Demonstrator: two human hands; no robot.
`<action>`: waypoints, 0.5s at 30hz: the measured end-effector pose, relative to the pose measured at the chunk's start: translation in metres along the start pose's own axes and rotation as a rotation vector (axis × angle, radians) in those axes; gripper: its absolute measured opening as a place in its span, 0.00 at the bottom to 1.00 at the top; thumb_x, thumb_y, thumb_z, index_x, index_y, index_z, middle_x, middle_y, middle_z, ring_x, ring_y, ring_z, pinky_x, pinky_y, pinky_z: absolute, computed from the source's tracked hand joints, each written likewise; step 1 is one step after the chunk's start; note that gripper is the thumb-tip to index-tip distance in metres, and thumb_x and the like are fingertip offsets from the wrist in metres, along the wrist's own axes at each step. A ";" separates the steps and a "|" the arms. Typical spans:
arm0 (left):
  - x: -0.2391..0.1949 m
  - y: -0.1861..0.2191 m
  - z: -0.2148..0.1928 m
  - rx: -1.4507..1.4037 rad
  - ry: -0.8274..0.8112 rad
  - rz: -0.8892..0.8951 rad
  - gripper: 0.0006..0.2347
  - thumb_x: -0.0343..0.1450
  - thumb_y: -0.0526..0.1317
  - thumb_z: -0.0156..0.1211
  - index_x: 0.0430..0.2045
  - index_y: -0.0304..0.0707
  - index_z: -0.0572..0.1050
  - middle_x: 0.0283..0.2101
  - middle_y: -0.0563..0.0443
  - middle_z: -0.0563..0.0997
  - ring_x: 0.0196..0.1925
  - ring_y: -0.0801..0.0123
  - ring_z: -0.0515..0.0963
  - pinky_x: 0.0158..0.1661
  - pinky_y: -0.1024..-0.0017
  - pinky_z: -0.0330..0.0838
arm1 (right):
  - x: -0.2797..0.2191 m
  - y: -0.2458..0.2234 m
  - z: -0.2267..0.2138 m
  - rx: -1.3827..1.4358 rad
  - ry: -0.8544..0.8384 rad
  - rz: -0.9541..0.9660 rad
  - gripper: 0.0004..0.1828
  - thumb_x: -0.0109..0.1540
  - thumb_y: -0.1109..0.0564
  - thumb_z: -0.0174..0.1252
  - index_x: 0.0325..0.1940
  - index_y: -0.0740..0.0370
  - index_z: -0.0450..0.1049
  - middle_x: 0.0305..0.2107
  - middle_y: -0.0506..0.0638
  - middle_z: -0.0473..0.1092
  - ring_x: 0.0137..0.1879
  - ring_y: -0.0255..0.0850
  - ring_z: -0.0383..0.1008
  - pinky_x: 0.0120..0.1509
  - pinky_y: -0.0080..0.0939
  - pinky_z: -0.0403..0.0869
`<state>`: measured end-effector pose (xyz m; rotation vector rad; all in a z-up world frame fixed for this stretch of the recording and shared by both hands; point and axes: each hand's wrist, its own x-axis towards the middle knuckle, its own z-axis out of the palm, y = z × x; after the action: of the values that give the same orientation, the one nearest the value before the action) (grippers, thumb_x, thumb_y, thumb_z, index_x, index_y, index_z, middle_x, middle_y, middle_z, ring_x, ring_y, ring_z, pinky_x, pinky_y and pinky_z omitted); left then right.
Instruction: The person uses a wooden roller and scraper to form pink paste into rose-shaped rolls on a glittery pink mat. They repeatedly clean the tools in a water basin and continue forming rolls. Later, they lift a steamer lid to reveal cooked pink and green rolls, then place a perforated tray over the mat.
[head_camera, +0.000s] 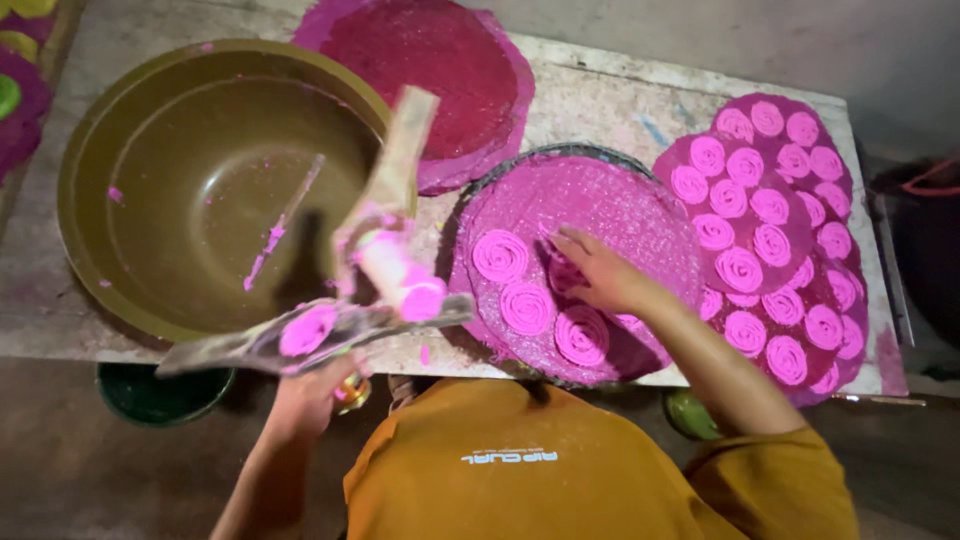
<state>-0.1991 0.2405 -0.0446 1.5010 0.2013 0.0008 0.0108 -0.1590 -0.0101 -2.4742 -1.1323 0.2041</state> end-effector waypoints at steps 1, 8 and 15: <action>-0.004 -0.001 -0.006 -0.067 0.047 -0.013 0.15 0.65 0.34 0.59 0.46 0.35 0.76 0.31 0.54 0.77 0.32 0.73 0.77 0.29 0.74 0.72 | -0.002 0.011 0.015 -0.018 0.028 -0.003 0.48 0.46 0.60 0.70 0.70 0.71 0.64 0.61 0.70 0.61 0.62 0.65 0.65 0.65 0.54 0.68; -0.021 -0.005 -0.047 -0.114 0.274 0.139 0.14 0.67 0.33 0.55 0.47 0.32 0.76 0.32 0.53 0.77 0.33 0.74 0.76 0.26 0.78 0.68 | -0.010 0.018 0.013 0.176 0.166 0.302 0.13 0.57 0.58 0.69 0.44 0.63 0.79 0.39 0.55 0.75 0.42 0.45 0.80 0.46 0.41 0.79; 0.009 0.012 -0.061 0.110 0.464 0.429 0.10 0.69 0.27 0.62 0.44 0.32 0.78 0.38 0.48 0.79 0.36 0.66 0.75 0.39 0.65 0.69 | 0.033 -0.044 -0.064 0.962 0.199 0.149 0.06 0.64 0.65 0.62 0.46 0.66 0.76 0.43 0.55 0.75 0.44 0.39 0.79 0.47 0.41 0.81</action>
<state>-0.1971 0.3027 -0.0371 1.6125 0.2493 0.6952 0.0210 -0.1280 0.0682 -1.6572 -0.5523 0.4171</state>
